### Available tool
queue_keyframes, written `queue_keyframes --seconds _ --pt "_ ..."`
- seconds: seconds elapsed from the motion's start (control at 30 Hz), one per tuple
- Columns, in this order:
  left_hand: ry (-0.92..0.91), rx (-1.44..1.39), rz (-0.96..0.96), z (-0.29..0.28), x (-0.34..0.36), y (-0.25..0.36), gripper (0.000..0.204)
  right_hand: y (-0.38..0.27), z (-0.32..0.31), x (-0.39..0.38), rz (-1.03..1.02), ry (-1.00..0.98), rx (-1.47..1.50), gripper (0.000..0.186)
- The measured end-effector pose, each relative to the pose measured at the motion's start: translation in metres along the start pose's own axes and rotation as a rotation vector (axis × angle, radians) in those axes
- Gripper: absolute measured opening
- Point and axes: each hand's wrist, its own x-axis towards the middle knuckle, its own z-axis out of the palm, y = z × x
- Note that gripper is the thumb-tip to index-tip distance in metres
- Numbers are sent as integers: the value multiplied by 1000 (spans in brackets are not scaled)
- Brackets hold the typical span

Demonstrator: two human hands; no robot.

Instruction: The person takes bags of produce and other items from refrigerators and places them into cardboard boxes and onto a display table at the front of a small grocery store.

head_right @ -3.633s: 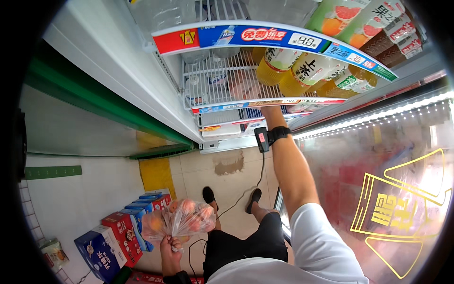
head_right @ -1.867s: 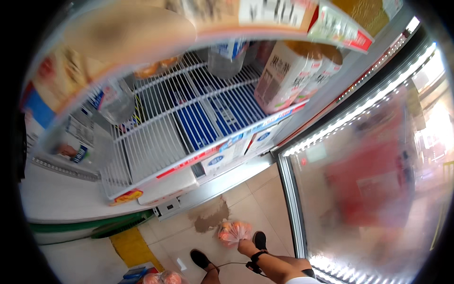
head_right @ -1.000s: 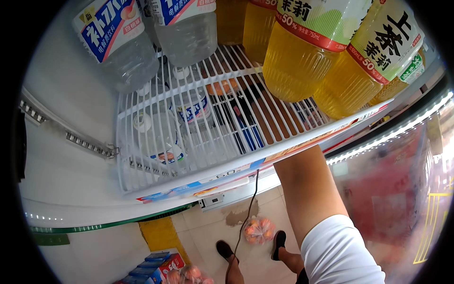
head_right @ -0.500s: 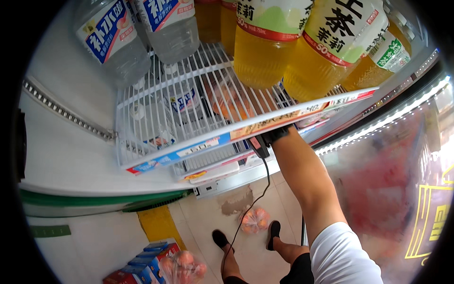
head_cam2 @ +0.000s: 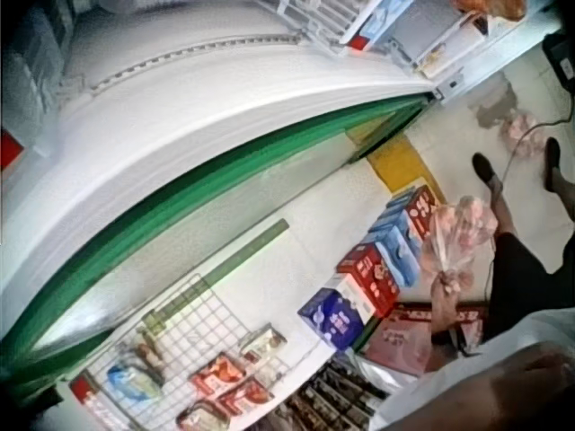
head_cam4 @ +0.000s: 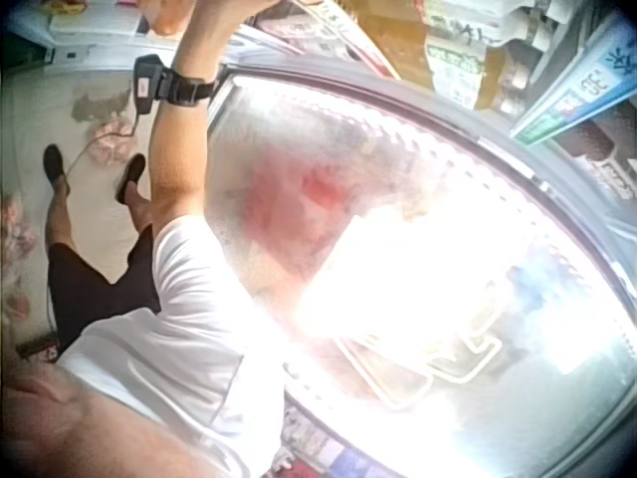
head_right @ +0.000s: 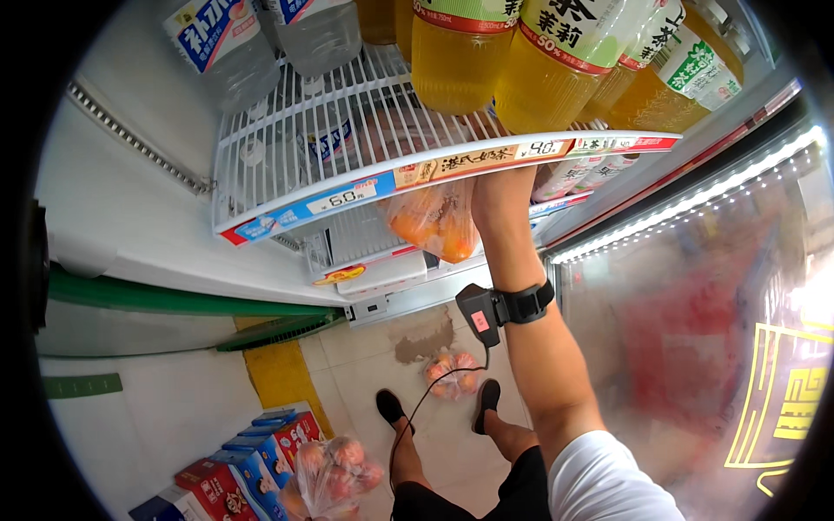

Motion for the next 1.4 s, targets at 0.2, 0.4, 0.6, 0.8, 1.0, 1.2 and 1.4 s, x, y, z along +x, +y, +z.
queue_keyframes --seconds 0.2,0.4,0.6,0.8,1.0,1.2,1.4 --pt "20 -32 -84 -36 -26 -101 12 -45 2 -49 178 143 -252 22" --pt "130 130 5 -37 -100 -35 15 -135 29 -147 225 32 -436 27" --pt "52 564 -41 -102 -170 -58 21 -216 55 -274 456 -142 -568 22" --pt "194 500 -139 -117 -209 -87 22 -289 85 -374 620 -397 -696 23" --pt "302 433 -393 -177 -269 -121 34 -323 124 -434 545 -641 -588 20" --pt "505 351 -304 -208 -345 -150 32 -349 171 -438 619 -819 -490 18" --pt "615 281 -487 -199 -409 -151 34 -325 241 -419 316 -910 -528 19"
